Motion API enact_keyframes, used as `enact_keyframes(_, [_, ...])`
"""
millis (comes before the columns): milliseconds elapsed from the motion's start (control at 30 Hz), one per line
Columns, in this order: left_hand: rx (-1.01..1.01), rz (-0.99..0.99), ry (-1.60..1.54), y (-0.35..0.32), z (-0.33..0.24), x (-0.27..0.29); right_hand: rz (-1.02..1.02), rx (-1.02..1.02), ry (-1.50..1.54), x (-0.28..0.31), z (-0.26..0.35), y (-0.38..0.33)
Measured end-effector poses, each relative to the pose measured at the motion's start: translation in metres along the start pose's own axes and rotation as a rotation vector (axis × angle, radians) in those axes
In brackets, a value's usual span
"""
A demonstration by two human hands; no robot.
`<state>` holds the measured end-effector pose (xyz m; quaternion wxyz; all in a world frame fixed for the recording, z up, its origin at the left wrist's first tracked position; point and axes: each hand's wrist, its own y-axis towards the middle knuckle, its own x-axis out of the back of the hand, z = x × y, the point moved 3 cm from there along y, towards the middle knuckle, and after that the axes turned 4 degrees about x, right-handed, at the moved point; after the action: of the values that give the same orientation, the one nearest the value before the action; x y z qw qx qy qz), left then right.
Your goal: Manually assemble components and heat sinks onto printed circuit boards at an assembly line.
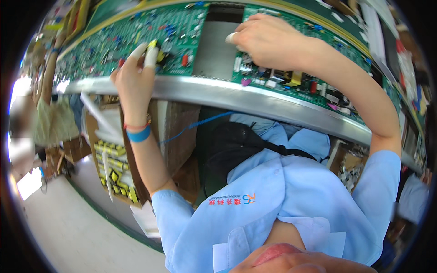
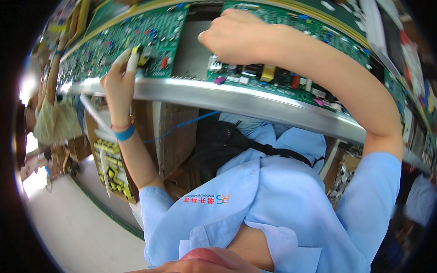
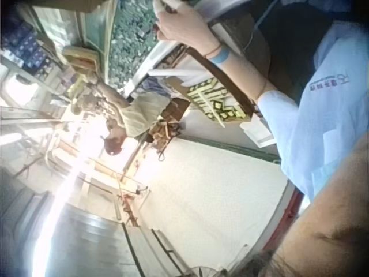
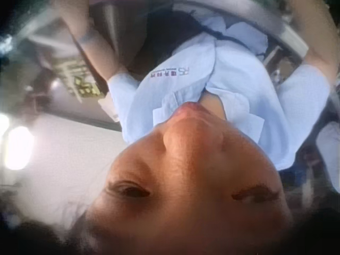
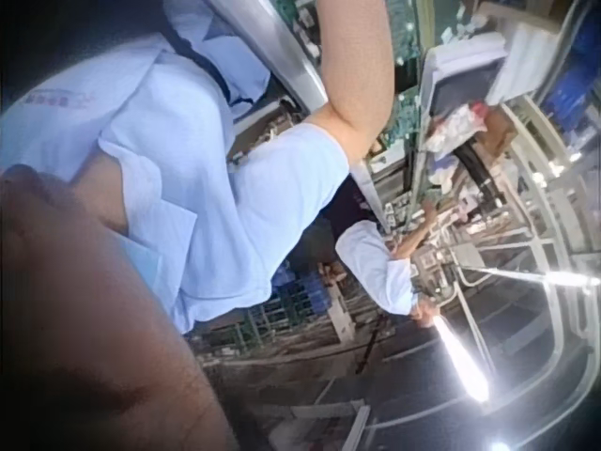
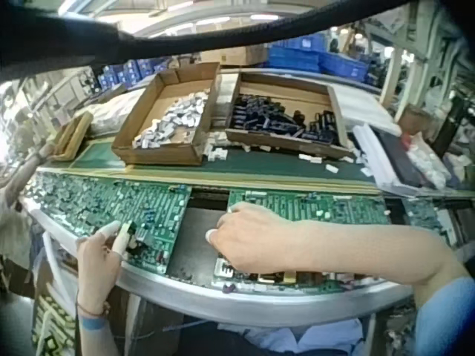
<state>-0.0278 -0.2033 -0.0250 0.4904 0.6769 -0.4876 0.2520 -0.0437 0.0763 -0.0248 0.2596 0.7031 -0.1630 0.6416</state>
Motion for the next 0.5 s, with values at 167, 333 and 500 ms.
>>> enact_keyframes(167, [-0.02,0.073,0.044,0.002,-0.01,-0.008,0.324,-0.167,0.172,0.021,-0.004,-0.038])
enact_keyframes(333, [-0.066,0.128,-0.04,-0.006,-0.026,-0.007,0.246,-0.144,0.09,0.026,-0.003,-0.073])
enact_keyframes(500, [-0.025,0.249,-0.043,-0.017,-0.062,-0.014,0.291,-0.193,0.079,0.028,-0.007,-0.095])
